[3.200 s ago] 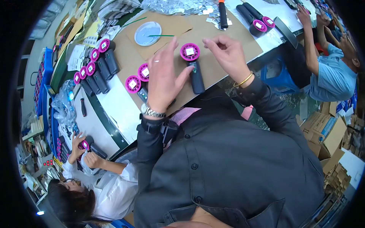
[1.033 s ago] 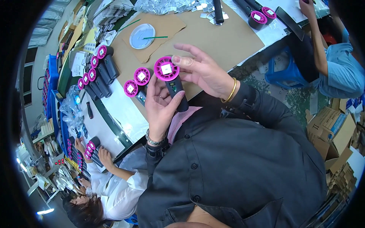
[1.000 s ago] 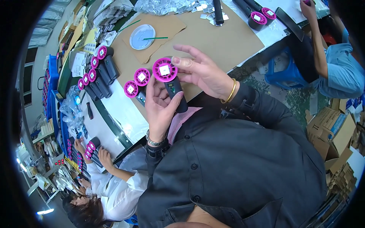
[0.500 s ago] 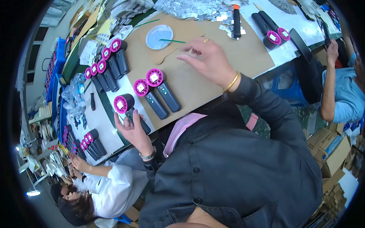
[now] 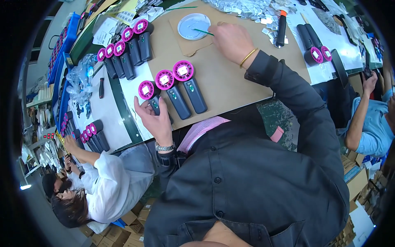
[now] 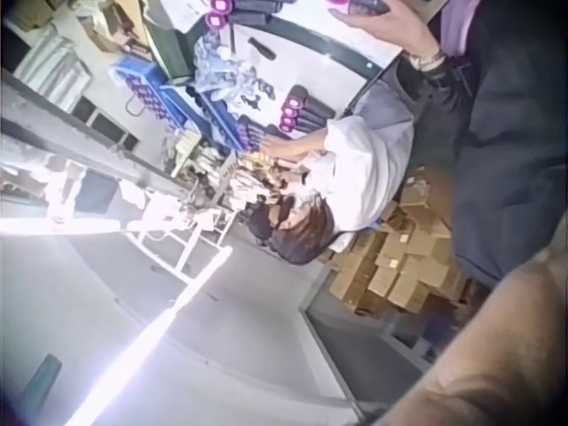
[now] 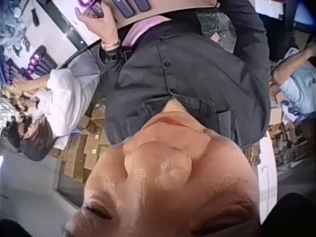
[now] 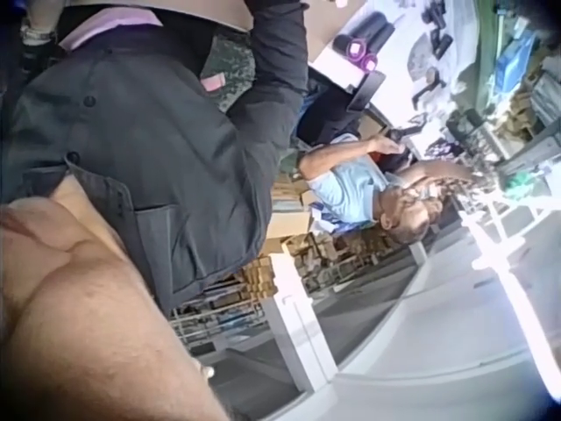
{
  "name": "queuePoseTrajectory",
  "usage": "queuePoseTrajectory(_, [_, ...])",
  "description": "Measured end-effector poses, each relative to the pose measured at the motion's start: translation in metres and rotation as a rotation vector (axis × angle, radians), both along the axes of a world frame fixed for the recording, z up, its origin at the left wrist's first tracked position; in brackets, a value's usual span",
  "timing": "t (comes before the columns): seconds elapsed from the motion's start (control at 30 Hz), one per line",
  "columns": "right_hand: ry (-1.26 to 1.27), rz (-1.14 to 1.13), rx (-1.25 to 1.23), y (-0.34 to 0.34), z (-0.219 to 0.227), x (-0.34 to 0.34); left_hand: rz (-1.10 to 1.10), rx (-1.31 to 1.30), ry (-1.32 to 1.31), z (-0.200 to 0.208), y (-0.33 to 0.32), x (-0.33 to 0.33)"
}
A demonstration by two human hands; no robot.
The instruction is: The person applies a liquid to the center of handheld devices using a thin applicator, presses small square components onto them by hand, and uses a padded tool to secure the pieces.
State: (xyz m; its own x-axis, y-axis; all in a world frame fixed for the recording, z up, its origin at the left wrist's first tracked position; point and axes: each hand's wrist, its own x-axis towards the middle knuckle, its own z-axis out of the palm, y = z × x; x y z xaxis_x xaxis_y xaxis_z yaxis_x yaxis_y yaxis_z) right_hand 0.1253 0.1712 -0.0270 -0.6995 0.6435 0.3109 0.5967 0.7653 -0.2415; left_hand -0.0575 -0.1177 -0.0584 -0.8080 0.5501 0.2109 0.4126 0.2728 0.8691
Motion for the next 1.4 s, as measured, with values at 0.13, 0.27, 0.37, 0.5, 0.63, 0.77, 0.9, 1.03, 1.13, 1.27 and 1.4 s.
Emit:
queuePoseTrajectory(0.13, [0.136, 0.086, 0.121, 0.009, 0.008, -0.001, -0.02, -0.068, 0.064, 0.01, 0.0, 0.001])
queuePoseTrajectory(0.27, [0.298, 0.011, -0.007, 0.015, 0.017, -0.004, -0.003, -0.108, 0.067, 0.012, -0.002, -0.003])
queuePoseTrajectory(0.37, [0.347, -0.054, -0.096, 0.023, 0.02, 0.004, 0.022, -0.109, 0.084, 0.015, -0.003, -0.009])
queuePoseTrajectory(0.5, [0.339, -0.127, -0.28, 0.032, 0.007, 0.006, 0.015, -0.076, 0.401, 0.028, 0.0, -0.016])
queuePoseTrajectory(0.63, [0.328, -0.137, -0.36, 0.038, -0.004, 0.001, -0.159, -0.05, 0.629, 0.044, 0.015, -0.017])
queuePoseTrajectory(0.77, [0.346, -0.148, -0.477, 0.039, -0.003, -0.005, -0.328, -0.068, 0.573, 0.053, 0.035, -0.011])
queuePoseTrajectory(0.9, [0.351, -0.136, -0.604, 0.042, -0.001, -0.006, -0.429, -0.096, 0.576, 0.055, 0.051, -0.007])
queuePoseTrajectory(1.03, [0.423, -0.2, -0.794, 0.044, -0.003, -0.005, -0.485, -0.16, 0.59, 0.059, 0.063, -0.003])
queuePoseTrajectory(1.13, [0.507, -0.188, -0.848, 0.047, -0.014, -0.002, -0.517, -0.18, 0.602, 0.059, 0.068, -0.001])
queuePoseTrajectory(1.27, [0.623, -0.168, -0.997, 0.038, 0.011, 0.001, -0.525, -0.191, 0.58, 0.057, 0.07, -0.003])
queuePoseTrajectory(1.4, [0.543, -0.209, -0.879, 0.042, -0.004, 0.013, -0.527, -0.18, 0.578, 0.056, 0.074, -0.002])
